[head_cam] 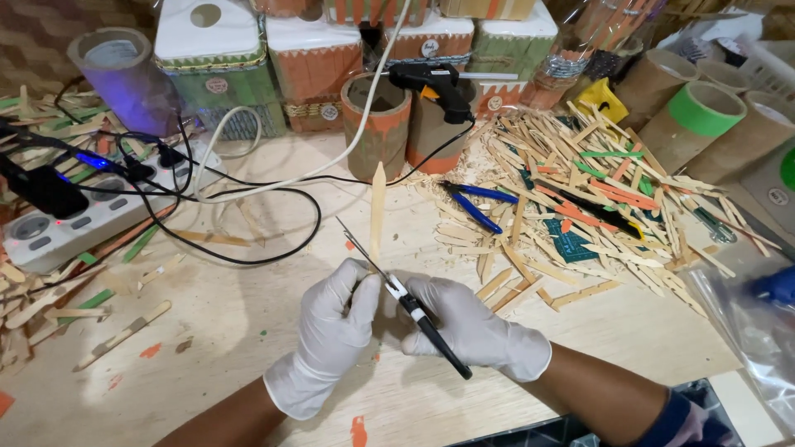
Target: Cutting popsicle sticks to specific lengths and gluing them together to build a craft structure using a hot glue gun.
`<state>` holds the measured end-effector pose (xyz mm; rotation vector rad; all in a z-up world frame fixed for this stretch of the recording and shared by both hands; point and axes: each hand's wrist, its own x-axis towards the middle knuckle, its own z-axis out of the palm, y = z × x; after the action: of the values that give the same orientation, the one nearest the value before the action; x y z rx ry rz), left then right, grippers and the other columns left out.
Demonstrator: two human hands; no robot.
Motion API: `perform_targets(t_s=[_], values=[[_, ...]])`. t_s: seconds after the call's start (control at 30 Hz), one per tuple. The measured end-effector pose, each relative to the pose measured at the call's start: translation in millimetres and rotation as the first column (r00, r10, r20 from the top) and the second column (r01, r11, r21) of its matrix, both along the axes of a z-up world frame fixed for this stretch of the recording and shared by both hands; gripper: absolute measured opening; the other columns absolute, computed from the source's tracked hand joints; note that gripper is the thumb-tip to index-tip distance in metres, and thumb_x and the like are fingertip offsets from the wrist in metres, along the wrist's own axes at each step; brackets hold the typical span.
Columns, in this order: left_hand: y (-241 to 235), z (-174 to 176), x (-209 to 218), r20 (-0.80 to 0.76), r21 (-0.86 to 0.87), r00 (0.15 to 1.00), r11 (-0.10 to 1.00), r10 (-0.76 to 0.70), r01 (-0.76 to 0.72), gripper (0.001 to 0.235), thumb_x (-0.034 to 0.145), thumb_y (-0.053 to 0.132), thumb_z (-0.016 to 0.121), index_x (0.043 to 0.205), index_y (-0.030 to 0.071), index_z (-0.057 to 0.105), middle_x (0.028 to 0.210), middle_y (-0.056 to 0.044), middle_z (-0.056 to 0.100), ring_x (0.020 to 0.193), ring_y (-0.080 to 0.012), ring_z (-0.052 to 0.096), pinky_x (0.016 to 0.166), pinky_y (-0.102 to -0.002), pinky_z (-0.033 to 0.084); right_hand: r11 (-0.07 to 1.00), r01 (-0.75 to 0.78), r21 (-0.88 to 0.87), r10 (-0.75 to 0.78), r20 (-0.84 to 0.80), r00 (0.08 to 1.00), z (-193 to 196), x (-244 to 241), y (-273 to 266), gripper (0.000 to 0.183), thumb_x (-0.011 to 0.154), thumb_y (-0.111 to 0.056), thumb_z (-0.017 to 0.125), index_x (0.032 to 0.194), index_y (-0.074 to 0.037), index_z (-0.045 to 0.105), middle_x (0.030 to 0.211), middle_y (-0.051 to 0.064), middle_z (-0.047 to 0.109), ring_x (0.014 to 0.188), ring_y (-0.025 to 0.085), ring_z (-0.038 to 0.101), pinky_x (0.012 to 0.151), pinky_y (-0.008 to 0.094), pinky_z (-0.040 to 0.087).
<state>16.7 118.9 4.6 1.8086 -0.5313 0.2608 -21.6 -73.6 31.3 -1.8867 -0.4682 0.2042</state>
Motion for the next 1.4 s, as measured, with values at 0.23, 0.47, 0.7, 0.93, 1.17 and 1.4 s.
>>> perform_targets(t_s=[0.23, 0.47, 0.7, 0.93, 1.17, 1.4], values=[[-3.4, 8.5, -5.1, -0.047, -0.092, 0.996, 0.993, -0.075, 0.07, 0.028, 0.098, 0.01, 0.058, 0.071, 0.013, 0.049, 0.059, 0.003, 0.041, 0.055, -0.0117, 0.038, 0.054, -0.027, 0.037, 0.98, 0.054, -0.192, -0.042, 0.065, 0.997, -3.3, -1.3, -2.6, 0.077, 0.071, -0.089, 0.049, 0.1, -0.018, 0.064, 0.075, -0.003, 0.058, 0.063, 0.015, 0.053, 0.062, 0.028, 0.046], [2.1, 11.9, -1.7, -0.117, -0.273, 0.954, 0.932, -0.278, 0.238, 0.038, 0.104, 0.029, 0.054, 0.07, 0.013, 0.049, 0.055, 0.003, 0.047, 0.053, -0.0111, 0.043, 0.06, -0.025, 0.04, 0.972, 0.062, -0.228, -0.04, 0.102, 0.994, 3.8, -4.3, 2.3, 0.078, 0.073, -0.089, 0.044, 0.102, -0.019, 0.062, 0.075, -0.002, 0.061, 0.063, 0.018, 0.06, 0.063, 0.031, 0.05], [1.5, 9.4, -1.0, -0.154, -0.204, 0.96, 0.958, -0.233, 0.2, 0.036, 0.102, 0.023, 0.054, 0.068, 0.012, 0.047, 0.054, 0.002, 0.047, 0.052, -0.012, 0.043, 0.056, -0.026, 0.038, 0.966, 0.092, -0.24, -0.084, 0.042, 0.996, -5.7, -5.0, 2.3, 0.054, 0.076, -0.067, 0.066, 0.098, -0.018, 0.061, 0.085, -0.002, 0.072, 0.072, 0.018, 0.068, 0.071, 0.032, 0.055], [-1.7, 8.8, -5.5, -0.12, -0.244, 0.974, 0.956, -0.194, 0.16, 0.036, 0.101, 0.015, 0.059, 0.067, 0.012, 0.047, 0.056, 0.003, 0.042, 0.053, -0.0105, 0.037, 0.053, -0.025, 0.035, 0.973, 0.072, -0.22, -0.069, 0.02, 0.997, -11.0, -5.3, 0.2, 0.059, 0.079, -0.071, 0.06, 0.103, -0.017, 0.06, 0.076, -0.004, 0.067, 0.066, 0.016, 0.063, 0.065, 0.031, 0.052], [-2.5, 5.6, -6.5, -0.14, -0.242, 0.974, 0.96, -0.176, 0.139, 0.034, 0.101, 0.018, 0.059, 0.069, 0.011, 0.05, 0.054, 0.003, 0.043, 0.052, -0.0101, 0.037, 0.052, -0.025, 0.036, 0.946, 0.103, -0.307, -0.113, -0.014, 0.993, -6.1, -6.5, 2.1, 0.038, 0.082, -0.053, 0.07, 0.098, -0.02, 0.059, 0.074, -0.003, 0.071, 0.064, 0.018, 0.066, 0.066, 0.03, 0.054], [-2.1, 6.2, -6.8, -0.137, -0.248, 0.973, 0.958, -0.184, 0.146, 0.034, 0.102, 0.015, 0.059, 0.069, 0.011, 0.05, 0.054, 0.002, 0.043, 0.052, -0.0104, 0.037, 0.051, -0.025, 0.035, 0.961, 0.098, -0.258, -0.089, 0.047, 0.995, -10.8, -7.7, 1.9, 0.055, 0.084, -0.071, 0.053, 0.098, -0.018, 0.058, 0.065, -0.004, 0.066, 0.056, 0.016, 0.06, 0.06, 0.03, 0.053]])
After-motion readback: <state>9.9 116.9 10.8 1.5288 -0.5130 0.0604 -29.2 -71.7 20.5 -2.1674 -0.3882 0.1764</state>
